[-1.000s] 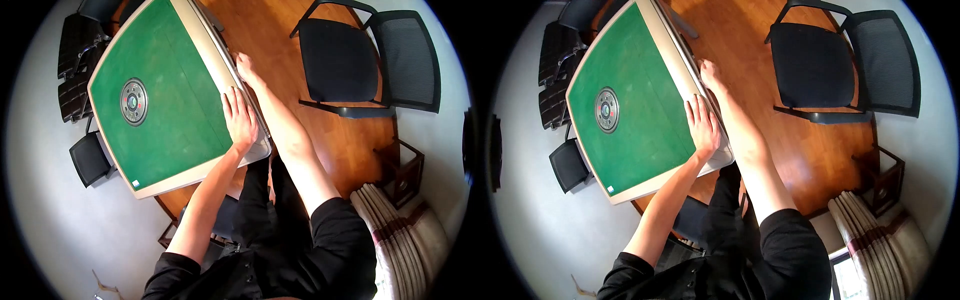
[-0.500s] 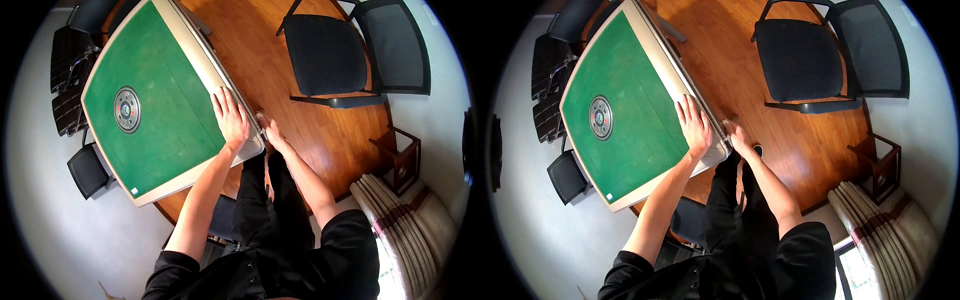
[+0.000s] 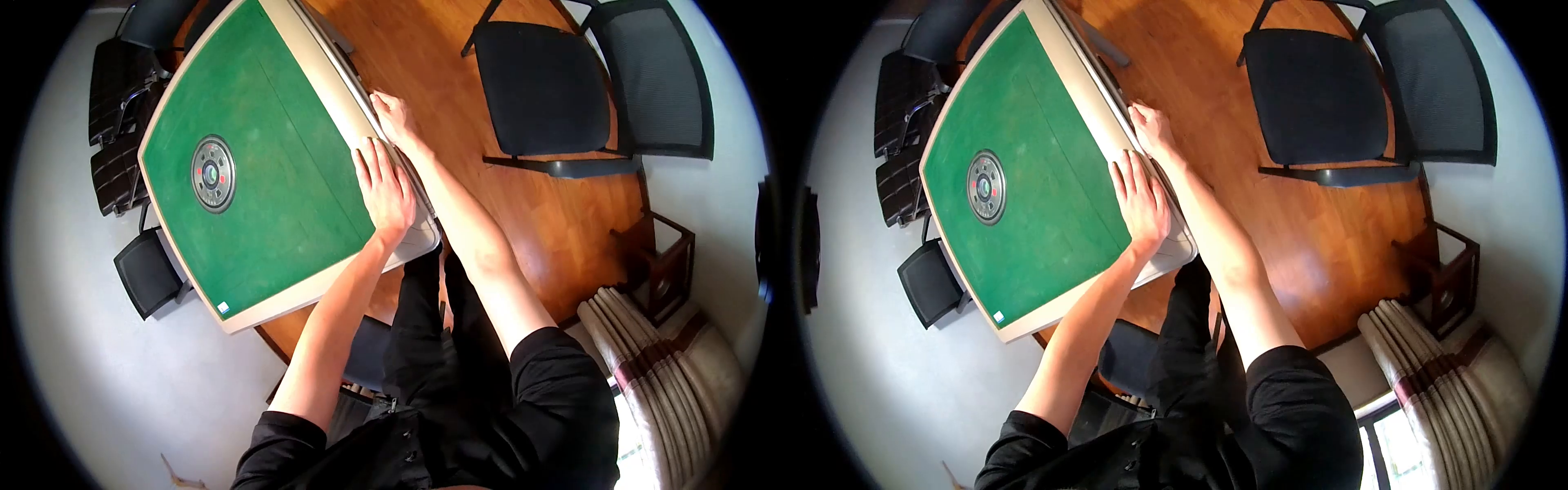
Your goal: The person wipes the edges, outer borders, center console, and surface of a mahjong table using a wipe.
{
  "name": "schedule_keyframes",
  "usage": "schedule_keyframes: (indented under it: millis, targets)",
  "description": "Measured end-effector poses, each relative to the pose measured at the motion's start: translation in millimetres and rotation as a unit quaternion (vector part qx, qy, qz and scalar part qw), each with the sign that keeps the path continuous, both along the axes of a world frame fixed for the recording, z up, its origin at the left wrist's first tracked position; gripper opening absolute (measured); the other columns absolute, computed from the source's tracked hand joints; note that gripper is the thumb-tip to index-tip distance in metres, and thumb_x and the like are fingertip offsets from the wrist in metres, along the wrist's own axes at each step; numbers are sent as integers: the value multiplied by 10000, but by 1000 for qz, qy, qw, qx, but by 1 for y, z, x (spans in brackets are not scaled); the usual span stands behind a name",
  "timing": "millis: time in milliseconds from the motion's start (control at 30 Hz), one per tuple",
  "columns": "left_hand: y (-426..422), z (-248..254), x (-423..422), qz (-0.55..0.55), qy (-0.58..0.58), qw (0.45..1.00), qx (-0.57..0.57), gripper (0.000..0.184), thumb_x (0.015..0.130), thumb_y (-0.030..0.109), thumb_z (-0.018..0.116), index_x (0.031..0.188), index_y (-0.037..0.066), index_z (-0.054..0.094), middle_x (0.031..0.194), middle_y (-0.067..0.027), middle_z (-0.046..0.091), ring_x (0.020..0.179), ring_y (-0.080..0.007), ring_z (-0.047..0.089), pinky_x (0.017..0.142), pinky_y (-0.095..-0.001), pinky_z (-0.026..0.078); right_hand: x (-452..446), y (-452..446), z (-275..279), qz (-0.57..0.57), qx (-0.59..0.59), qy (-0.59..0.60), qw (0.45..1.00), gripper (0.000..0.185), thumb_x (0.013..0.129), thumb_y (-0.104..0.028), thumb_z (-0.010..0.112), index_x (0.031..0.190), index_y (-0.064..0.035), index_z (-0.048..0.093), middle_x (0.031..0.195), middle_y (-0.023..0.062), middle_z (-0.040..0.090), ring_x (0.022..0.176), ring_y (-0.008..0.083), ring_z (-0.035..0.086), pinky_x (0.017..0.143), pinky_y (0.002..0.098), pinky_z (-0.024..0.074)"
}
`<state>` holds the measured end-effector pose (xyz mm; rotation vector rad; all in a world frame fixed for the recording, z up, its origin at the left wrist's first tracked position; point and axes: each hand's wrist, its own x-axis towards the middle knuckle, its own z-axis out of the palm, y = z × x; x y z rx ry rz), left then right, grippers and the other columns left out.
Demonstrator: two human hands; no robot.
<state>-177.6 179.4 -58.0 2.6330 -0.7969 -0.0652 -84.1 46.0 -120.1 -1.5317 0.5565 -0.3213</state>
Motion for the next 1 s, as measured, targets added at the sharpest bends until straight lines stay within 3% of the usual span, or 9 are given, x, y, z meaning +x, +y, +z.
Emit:
schedule_keyframes:
  millis: [133,267,333,467,533,600,700,800,1000]
  targets:
    - [0,1,1,-14,-14,1000,-1,637,1101,191,459,1638,-137,365,1750,-331,298,1658,-529,166,1392,-557,122,-60,15,-42,-17,-41,39,998,421,1132,-288,564,1399,8,703,1374,293,700,1331,442,668,1078,491,562]
    - [1,-5,0,-2,-15,1000,-14,654,1100,206,474,1658,-112,348,1771,-310,271,1661,-531,150,1391,-554,125,-172,33,-47,-6,-14,86,996,425,1135,-296,560,1424,-18,699,1338,288,726,1278,438,705,1046,464,574]
    - [0,-4,-1,-1,-13,1000,-16,657,1107,209,468,1672,-98,331,1777,-299,267,1663,-527,145,1391,-552,127,-214,39,-23,-1,11,157,988,415,1143,-252,560,1406,35,704,1327,250,768,1262,326,738,1054,394,553]
    - [1,-3,-1,3,2,1000,-10,675,1098,202,482,1674,-110,319,1793,-298,230,1671,-519,129,1390,-545,126,-252,56,-51,-41,49,158,985,416,1150,-251,550,1416,30,703,1291,215,789,1222,276,734,1042,378,542]
    - [1,-1,0,2,5,1000,-16,675,1098,202,482,1676,-106,319,1792,-298,233,1674,-510,127,1392,-542,122,-240,53,-64,-16,46,189,981,387,1146,-323,556,1338,-40,738,1172,234,796,1086,388,773,928,429,574]
    - [1,2,0,2,11,1000,-23,683,1094,208,490,1676,-105,320,1790,-295,241,1674,-503,141,1395,-537,128,-223,47,-88,-5,89,167,982,409,1156,-359,544,1276,-15,730,1095,240,772,971,322,748,871,460,556]
    - [0,2,0,10,8,1000,-26,670,1093,201,489,1670,-101,336,1766,-314,281,1662,-525,161,1390,-549,138,-134,27,-94,-3,62,90,994,419,1157,-370,534,1191,5,716,1057,249,753,986,274,733,873,459,554]
    - [0,0,0,11,2,1000,-27,659,1089,201,490,1655,-112,362,1754,-322,301,1658,-533,170,1386,-556,140,-24,6,-35,-3,50,12,999,405,1157,-354,520,1104,12,686,1036,258,739,990,320,739,877,477,557]
    - [1,1,1,11,10,1000,-4,676,1093,202,492,1676,-96,326,1771,-310,274,1666,-523,149,1387,-551,134,70,-1,-20,-16,-71,22,997,459,1140,-334,537,1371,19,716,1362,267,738,1320,419,692,1111,475,549]
